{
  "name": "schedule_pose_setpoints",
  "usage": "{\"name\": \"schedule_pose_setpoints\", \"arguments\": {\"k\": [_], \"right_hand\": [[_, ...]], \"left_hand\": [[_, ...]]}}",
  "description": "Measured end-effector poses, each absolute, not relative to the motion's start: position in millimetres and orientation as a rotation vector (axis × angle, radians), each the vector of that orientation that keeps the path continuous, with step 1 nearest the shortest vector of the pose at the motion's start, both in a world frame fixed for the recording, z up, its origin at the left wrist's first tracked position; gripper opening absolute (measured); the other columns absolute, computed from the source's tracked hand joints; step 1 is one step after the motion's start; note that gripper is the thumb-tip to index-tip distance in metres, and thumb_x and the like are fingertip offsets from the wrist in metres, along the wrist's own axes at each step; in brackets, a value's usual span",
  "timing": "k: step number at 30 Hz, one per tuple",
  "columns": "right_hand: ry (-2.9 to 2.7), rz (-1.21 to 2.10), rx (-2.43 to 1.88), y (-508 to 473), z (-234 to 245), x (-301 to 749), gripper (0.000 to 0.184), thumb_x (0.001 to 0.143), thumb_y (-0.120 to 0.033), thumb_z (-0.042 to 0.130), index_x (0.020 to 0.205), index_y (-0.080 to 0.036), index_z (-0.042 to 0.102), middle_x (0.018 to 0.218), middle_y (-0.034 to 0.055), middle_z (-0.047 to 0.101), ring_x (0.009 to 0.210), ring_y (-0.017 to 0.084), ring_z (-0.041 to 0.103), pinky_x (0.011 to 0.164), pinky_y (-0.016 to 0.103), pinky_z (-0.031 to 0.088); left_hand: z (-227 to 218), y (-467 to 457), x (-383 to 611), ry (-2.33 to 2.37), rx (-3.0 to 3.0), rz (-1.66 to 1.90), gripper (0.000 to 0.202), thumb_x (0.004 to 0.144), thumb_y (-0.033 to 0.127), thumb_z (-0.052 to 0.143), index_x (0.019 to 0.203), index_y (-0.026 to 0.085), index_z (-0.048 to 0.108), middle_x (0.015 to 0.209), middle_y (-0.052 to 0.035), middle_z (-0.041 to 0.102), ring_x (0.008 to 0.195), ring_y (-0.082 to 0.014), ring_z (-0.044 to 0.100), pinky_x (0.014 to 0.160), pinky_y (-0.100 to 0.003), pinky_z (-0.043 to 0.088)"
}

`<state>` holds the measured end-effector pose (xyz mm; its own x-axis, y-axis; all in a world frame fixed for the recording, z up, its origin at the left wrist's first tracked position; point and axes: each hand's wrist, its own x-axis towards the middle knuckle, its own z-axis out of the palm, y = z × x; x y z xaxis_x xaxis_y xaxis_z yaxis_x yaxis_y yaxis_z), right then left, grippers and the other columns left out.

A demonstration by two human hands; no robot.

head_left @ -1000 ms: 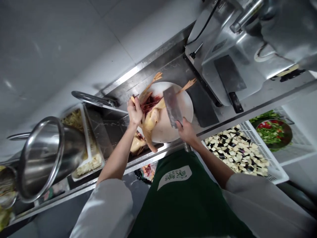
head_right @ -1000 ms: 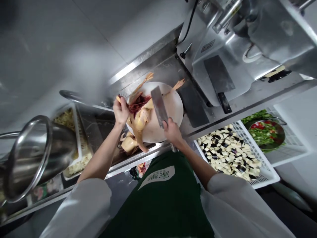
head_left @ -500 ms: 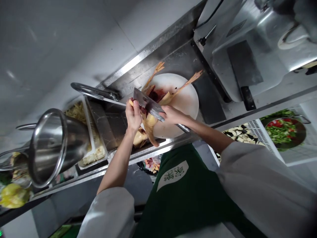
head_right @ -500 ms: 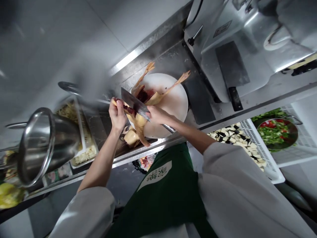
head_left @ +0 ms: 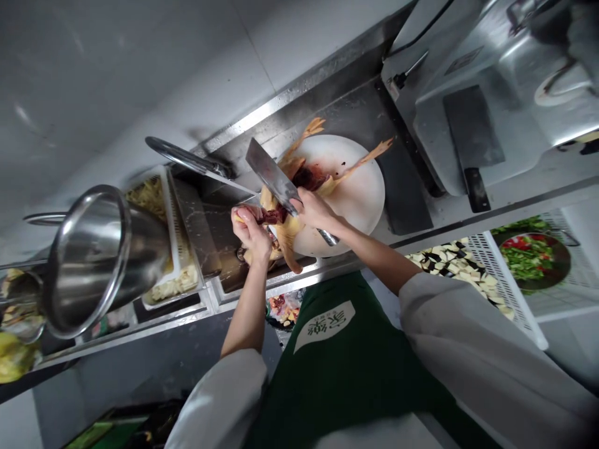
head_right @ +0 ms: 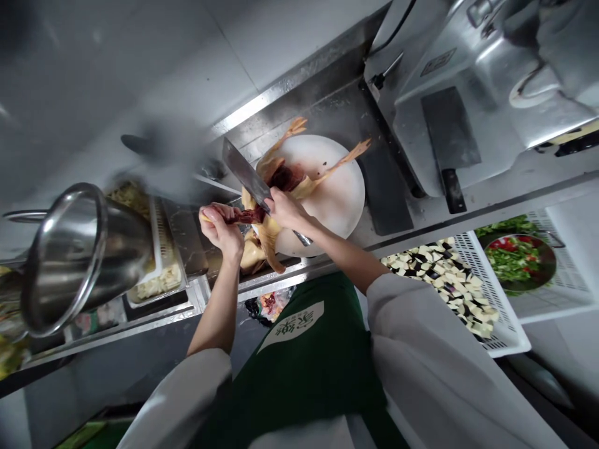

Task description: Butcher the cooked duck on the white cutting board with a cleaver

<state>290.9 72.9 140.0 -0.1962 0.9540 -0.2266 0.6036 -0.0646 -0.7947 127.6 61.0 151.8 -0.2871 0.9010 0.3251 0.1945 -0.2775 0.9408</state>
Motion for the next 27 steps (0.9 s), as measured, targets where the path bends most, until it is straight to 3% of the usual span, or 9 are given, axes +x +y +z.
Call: {"name": "schedule_pose_setpoints", "arguments": {"k": [5,14,20,24,27], "right_hand": [[-1.871,1.116,-1.612,79.0,143.7,283.9,0.021,0.107,-0.028,0.048,0.117,-0.015,0.061,0.105,0.0118,0.074,0.098,0.025,0.07,0.084,0.03,0.05],[-1.922,1.232,-1.658,33.5,133.5,301.1,0.022,0.104,-0.025,0.049,0.114,-0.013,0.065,0.104,0.0125,0.075,0.095,0.024,0.07,0.077,0.027,0.048],[-1.781,1.239,-1.944,1.3,115.6,307.8,0.028,0.104,-0.033,0.051,0.119,-0.015,0.067,0.106,0.0143,0.076,0.102,0.028,0.071,0.079,0.028,0.05],[-1.704,1.198,-2.011,1.4,101.8,302.9,0.033,0.104,-0.033,0.051,0.124,-0.011,0.065,0.108,0.0162,0.076,0.104,0.03,0.071,0.082,0.03,0.051],[-1.696,1.134,-2.053,3.7,95.3,307.8,0.033,0.103,-0.031,0.051,0.122,-0.01,0.066,0.111,0.0167,0.076,0.106,0.029,0.07,0.085,0.03,0.05]], "left_hand": [[144.5,63.3,145.9,1.486,1.268,1.82,0.057,0.099,0.069,0.048,0.074,0.022,0.026,0.064,0.0074,0.024,0.053,-0.0072,0.027,0.052,-0.022,0.031],[143.4,75.1,154.2,1.56,1.106,1.84,0.056,0.1,0.069,0.045,0.076,0.023,0.024,0.062,0.0086,0.021,0.05,-0.0048,0.024,0.05,-0.021,0.032],[148.2,70.3,140.2,1.463,0.987,1.927,0.06,0.096,0.073,0.05,0.072,0.023,0.025,0.06,0.0078,0.02,0.047,-0.0074,0.023,0.044,-0.021,0.029],[124.9,56.1,107.9,1.578,0.892,1.872,0.067,0.093,0.086,0.028,0.069,0.023,0.023,0.061,0.0054,0.017,0.047,-0.0105,0.022,0.044,-0.023,0.029],[92.7,47.6,85.7,1.525,0.688,1.977,0.071,0.09,0.089,0.031,0.07,0.023,0.015,0.06,0.0065,0.011,0.047,-0.01,0.017,0.045,-0.022,0.03]]}}
